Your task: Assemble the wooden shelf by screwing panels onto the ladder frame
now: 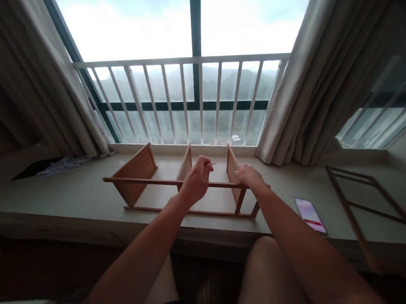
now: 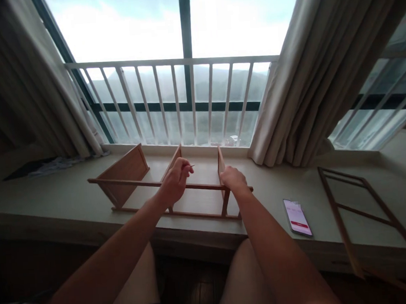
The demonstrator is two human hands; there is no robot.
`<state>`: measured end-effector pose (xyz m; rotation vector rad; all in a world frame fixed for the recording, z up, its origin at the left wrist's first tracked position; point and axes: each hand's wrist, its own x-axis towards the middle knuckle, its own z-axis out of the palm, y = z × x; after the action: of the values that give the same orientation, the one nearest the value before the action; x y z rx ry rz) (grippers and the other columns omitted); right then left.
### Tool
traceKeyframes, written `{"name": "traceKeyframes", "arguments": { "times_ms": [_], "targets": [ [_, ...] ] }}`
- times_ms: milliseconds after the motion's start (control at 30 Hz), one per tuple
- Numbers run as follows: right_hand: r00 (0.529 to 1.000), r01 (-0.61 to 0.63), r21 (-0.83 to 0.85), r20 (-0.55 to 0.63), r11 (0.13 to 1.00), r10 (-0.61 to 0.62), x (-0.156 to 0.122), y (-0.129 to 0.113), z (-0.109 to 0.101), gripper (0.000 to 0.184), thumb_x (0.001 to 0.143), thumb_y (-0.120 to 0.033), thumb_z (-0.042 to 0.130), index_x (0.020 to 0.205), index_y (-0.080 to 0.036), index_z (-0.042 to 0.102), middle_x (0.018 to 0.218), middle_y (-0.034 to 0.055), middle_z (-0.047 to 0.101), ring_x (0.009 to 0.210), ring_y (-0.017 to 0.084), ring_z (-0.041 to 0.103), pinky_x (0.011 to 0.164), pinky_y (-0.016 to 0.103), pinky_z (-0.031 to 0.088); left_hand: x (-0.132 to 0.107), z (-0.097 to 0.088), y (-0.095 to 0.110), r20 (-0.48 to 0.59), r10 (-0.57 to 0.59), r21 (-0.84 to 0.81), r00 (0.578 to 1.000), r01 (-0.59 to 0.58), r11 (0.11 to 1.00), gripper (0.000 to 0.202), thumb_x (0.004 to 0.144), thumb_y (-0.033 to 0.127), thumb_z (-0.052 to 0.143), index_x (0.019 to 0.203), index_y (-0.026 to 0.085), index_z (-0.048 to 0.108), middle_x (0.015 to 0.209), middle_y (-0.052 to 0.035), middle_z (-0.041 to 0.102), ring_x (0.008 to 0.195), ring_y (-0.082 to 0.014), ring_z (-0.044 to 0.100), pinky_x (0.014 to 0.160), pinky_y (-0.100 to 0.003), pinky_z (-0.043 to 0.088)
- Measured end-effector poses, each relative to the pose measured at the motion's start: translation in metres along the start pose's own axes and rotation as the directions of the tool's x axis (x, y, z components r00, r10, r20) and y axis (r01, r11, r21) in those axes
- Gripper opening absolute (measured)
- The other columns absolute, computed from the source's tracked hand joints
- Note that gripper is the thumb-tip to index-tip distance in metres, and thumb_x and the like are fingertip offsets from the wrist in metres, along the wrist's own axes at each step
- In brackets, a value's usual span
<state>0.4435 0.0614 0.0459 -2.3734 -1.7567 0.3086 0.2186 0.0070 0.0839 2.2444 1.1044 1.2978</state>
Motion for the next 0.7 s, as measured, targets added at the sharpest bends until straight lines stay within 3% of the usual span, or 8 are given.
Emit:
{"name": "traceKeyframes", "arguments": {
  "times_ms": [133, 267, 367, 467, 600, 700],
  "targets": [
    [1.000, 0.026, 0.030, 0.005, 0.999, -0.026, 0.000, 0.004, -0.003, 0.034, 0.085, -0.029, 0.046, 0.110, -0.015, 0.064, 0.109, 0.0172, 0.067, 0.099, 0.029, 0.065, 0.079, 0.034, 0.048, 0.065, 0.066, -0.017, 0.160, -0.051, -0.195, 0.986, 0.082, 0.977, 0.012, 0.093, 0.029, 0.035, 0.085, 0.021, 0.041, 0.085, -0.0023, 0.061, 0.060, -0.0106, 0.049, 0.066, -0.028, 0.042],
    [0.999, 0.042, 0.073, 0.012, 0.996, -0.043, 0.002, 0.009, -0.008, 0.033, 0.084, -0.029, 0.051, 0.111, -0.016, 0.064, 0.108, 0.0161, 0.067, 0.097, 0.027, 0.066, 0.076, 0.032, 0.049, 0.095, 0.109, -0.035, 0.299, -0.084, -0.291, 0.951, 0.175, 0.941, 0.014, 0.091, 0.032, 0.040, 0.084, 0.020, 0.041, 0.092, -0.0036, 0.062, 0.055, -0.0077, 0.051, 0.063, -0.027, 0.044],
    [0.998, 0.056, 0.104, 0.011, 0.993, -0.057, 0.005, 0.014, -0.014, 0.033, 0.083, -0.036, 0.055, 0.109, -0.017, 0.065, 0.106, 0.0153, 0.068, 0.096, 0.027, 0.066, 0.075, 0.032, 0.049, 0.097, 0.127, -0.045, 0.413, -0.123, -0.334, 0.902, 0.276, 0.901, 0.014, 0.091, 0.033, 0.039, 0.086, 0.020, 0.040, 0.102, -0.0055, 0.060, 0.059, -0.0082, 0.056, 0.054, -0.023, 0.043],
    [0.998, 0.063, 0.115, 0.003, 0.991, -0.064, 0.007, 0.023, -0.018, 0.035, 0.082, -0.043, 0.058, 0.105, -0.018, 0.066, 0.106, 0.0153, 0.068, 0.096, 0.028, 0.065, 0.075, 0.033, 0.049, 0.095, 0.139, -0.052, 0.508, -0.086, -0.377, 0.857, 0.310, 0.873, 0.016, 0.090, 0.035, 0.040, 0.089, 0.020, 0.042, 0.107, -0.0063, 0.058, 0.069, -0.0094, 0.060, 0.054, -0.021, 0.045],
    [0.998, 0.064, 0.133, 0.006, 0.989, -0.066, 0.010, 0.035, -0.019, 0.039, 0.080, -0.050, 0.058, 0.103, -0.019, 0.066, 0.103, 0.0139, 0.068, 0.094, 0.029, 0.066, 0.071, 0.033, 0.048, 0.100, 0.153, -0.057, 0.603, 0.015, -0.393, 0.798, 0.281, 0.876, 0.022, 0.089, 0.041, 0.043, 0.091, 0.019, 0.047, 0.088, -0.0028, 0.057, 0.073, -0.0107, 0.056, 0.059, -0.022, 0.046],
    [0.997, 0.070, 0.163, 0.004, 0.984, -0.072, 0.010, 0.041, -0.018, 0.043, 0.076, -0.055, 0.061, 0.102, -0.020, 0.066, 0.100, 0.0126, 0.069, 0.091, 0.028, 0.066, 0.068, 0.031, 0.047, 0.107, 0.162, -0.058, 0.617, 0.040, -0.384, 0.786, 0.257, 0.887, 0.024, 0.089, 0.043, 0.044, 0.087, 0.019, 0.047, 0.075, 0.0000, 0.052, 0.065, -0.0100, 0.050, 0.058, -0.023, 0.043]
  ]
}}
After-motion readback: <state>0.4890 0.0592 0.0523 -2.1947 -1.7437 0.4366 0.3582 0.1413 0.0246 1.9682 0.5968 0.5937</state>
